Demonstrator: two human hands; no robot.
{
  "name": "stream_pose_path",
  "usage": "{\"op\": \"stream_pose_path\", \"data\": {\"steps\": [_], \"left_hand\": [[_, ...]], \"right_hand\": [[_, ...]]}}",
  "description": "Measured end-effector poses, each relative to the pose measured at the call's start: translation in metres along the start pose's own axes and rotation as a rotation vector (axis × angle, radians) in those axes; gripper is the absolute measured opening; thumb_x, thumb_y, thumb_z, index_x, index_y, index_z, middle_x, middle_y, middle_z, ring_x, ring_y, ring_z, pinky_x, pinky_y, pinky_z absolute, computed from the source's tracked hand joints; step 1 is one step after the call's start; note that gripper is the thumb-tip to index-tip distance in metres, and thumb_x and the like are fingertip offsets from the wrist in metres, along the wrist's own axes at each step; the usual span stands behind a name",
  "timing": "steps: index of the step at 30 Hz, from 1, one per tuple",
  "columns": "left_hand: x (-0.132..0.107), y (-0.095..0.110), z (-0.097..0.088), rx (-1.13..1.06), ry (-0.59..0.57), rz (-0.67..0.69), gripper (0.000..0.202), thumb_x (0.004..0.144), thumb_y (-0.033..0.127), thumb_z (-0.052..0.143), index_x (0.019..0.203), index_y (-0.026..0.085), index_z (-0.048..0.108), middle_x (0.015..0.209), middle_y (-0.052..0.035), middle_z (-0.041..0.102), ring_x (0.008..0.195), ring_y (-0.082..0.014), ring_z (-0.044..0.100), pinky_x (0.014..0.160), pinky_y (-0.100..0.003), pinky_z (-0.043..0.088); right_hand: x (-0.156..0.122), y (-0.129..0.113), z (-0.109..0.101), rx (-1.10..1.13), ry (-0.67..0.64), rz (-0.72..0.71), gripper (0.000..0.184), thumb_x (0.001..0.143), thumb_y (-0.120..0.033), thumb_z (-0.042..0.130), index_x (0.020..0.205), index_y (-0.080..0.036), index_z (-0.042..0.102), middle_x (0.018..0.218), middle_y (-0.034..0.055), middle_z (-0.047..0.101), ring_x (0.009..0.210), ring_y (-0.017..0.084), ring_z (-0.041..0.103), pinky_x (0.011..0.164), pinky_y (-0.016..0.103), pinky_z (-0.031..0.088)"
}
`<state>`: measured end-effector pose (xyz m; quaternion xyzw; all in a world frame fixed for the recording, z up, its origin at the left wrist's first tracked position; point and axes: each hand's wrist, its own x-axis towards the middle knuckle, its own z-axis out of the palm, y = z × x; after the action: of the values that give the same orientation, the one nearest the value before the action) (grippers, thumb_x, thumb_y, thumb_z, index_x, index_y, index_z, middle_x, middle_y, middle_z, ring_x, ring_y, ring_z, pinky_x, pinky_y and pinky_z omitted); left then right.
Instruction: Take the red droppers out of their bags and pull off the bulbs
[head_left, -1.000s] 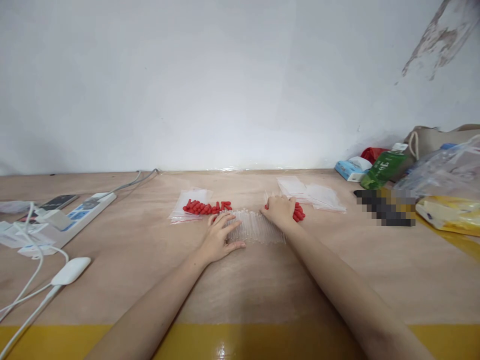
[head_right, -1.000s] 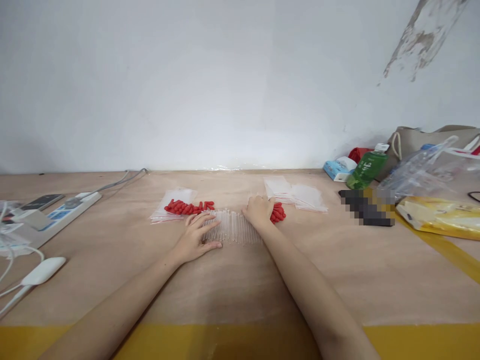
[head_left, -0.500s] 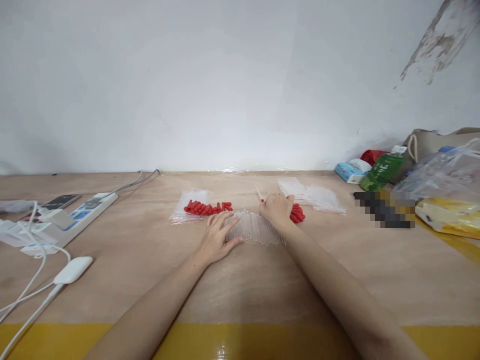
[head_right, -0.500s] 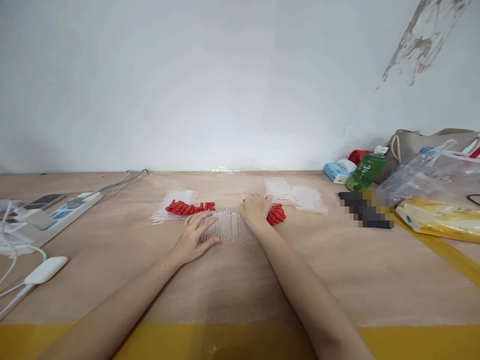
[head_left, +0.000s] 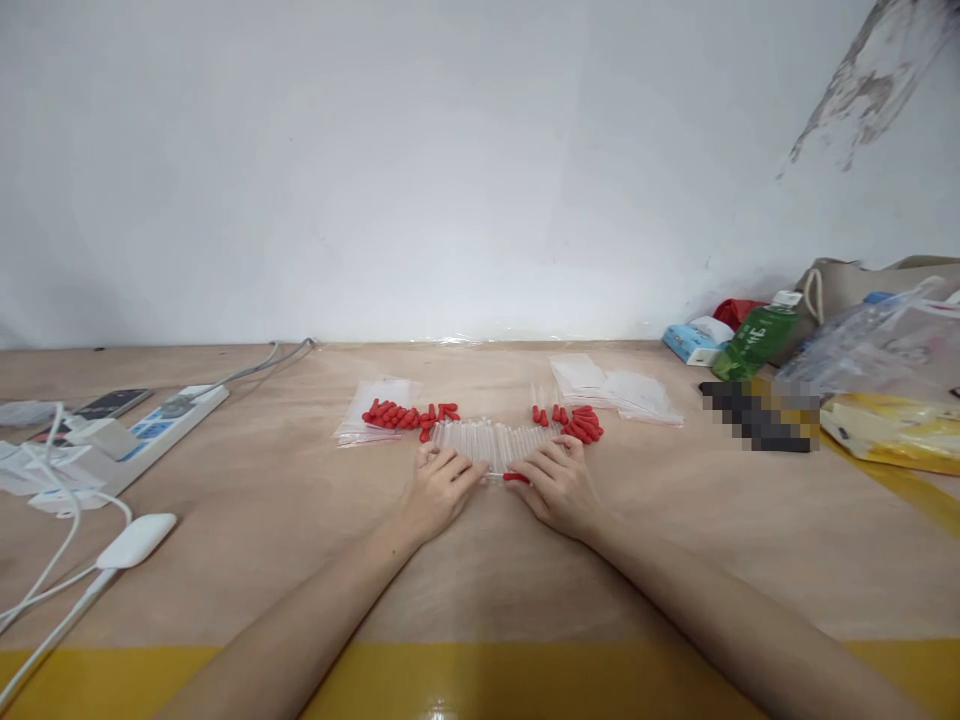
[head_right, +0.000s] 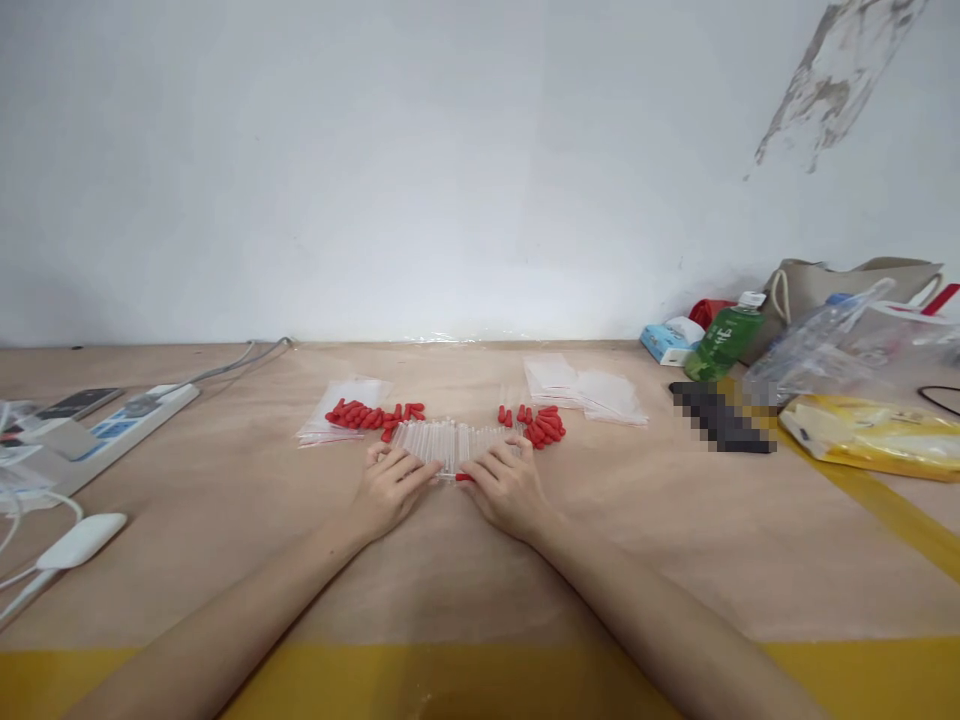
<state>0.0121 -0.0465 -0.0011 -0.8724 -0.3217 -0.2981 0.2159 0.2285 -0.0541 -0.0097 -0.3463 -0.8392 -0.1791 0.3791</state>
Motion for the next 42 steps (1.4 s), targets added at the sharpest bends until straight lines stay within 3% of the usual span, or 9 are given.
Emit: {"op": "stream_pose_path", "data": {"steps": [7,15,23,27,30,35,42], "left_hand": [[-0.001,0.002,-0.004,-0.130,0.004,-0.009,0.018,0.084,0.014,0.045,0.090,0.020,0.061,0.067,-0.0003,0.061,0.067,-0.0140,0.048,0.074,-0.035,0.027],[-0.004,0.000,-0.004,-0.218,-0.027,-0.036,0.018,0.084,0.013,0.045,0.089,0.019,0.061,0.067,0.0002,0.061,0.066,-0.0139,0.049,0.071,-0.034,0.028],[-0.008,-0.006,-0.006,-0.246,0.034,-0.094,0.017,0.085,0.014,0.045,0.088,0.019,0.061,0.067,-0.0002,0.060,0.064,-0.0130,0.050,0.067,-0.032,0.031],[-0.016,-0.030,-0.002,-0.228,0.136,-0.323,0.019,0.086,0.017,0.043,0.095,0.017,0.060,0.078,-0.0037,0.058,0.073,-0.0146,0.052,0.069,-0.030,0.039],[-0.016,-0.041,0.002,-0.227,0.173,-0.447,0.026,0.087,0.016,0.039,0.105,0.015,0.057,0.083,-0.0055,0.052,0.076,-0.0149,0.051,0.069,-0.028,0.044],[-0.014,-0.041,0.005,-0.194,0.192,-0.454,0.027,0.085,0.014,0.040,0.104,0.015,0.058,0.080,-0.0043,0.049,0.074,-0.0142,0.051,0.070,-0.027,0.047],[-0.016,-0.038,0.008,-0.244,0.094,-0.369,0.020,0.082,0.019,0.046,0.096,0.015,0.060,0.085,-0.0057,0.054,0.077,-0.0147,0.055,0.072,-0.028,0.048]], "right_hand": [[-0.001,-0.003,0.001,-0.034,-0.031,0.021,0.013,0.084,-0.027,0.052,0.079,-0.021,0.062,0.071,-0.0007,0.062,0.073,0.013,0.047,0.091,0.039,0.019],[-0.003,-0.003,-0.003,-0.073,-0.042,-0.016,0.014,0.085,-0.026,0.050,0.077,-0.021,0.060,0.068,-0.0017,0.059,0.071,0.012,0.046,0.090,0.040,0.021],[-0.006,-0.001,-0.008,-0.140,0.012,-0.044,0.015,0.084,-0.017,0.049,0.073,-0.018,0.059,0.064,-0.0005,0.056,0.067,0.012,0.046,0.078,0.033,0.029],[-0.006,0.013,-0.015,-0.100,0.176,0.098,0.008,0.081,-0.018,0.054,0.075,-0.018,0.059,0.067,0.0011,0.057,0.068,0.013,0.049,0.072,0.032,0.035],[-0.003,0.022,-0.015,0.072,0.261,0.185,0.007,0.081,-0.019,0.053,0.086,-0.019,0.059,0.081,0.0048,0.056,0.077,0.015,0.053,0.070,0.030,0.042],[0.003,0.039,-0.020,0.198,0.342,0.404,0.020,0.083,-0.021,0.048,0.099,-0.021,0.059,0.092,0.0068,0.054,0.089,0.017,0.054,0.077,0.033,0.047],[0.002,0.082,-0.035,0.210,0.407,0.792,0.030,0.075,-0.036,0.055,0.096,-0.015,0.059,0.080,0.0048,0.058,0.065,0.013,0.053,0.062,0.029,0.046]]}}
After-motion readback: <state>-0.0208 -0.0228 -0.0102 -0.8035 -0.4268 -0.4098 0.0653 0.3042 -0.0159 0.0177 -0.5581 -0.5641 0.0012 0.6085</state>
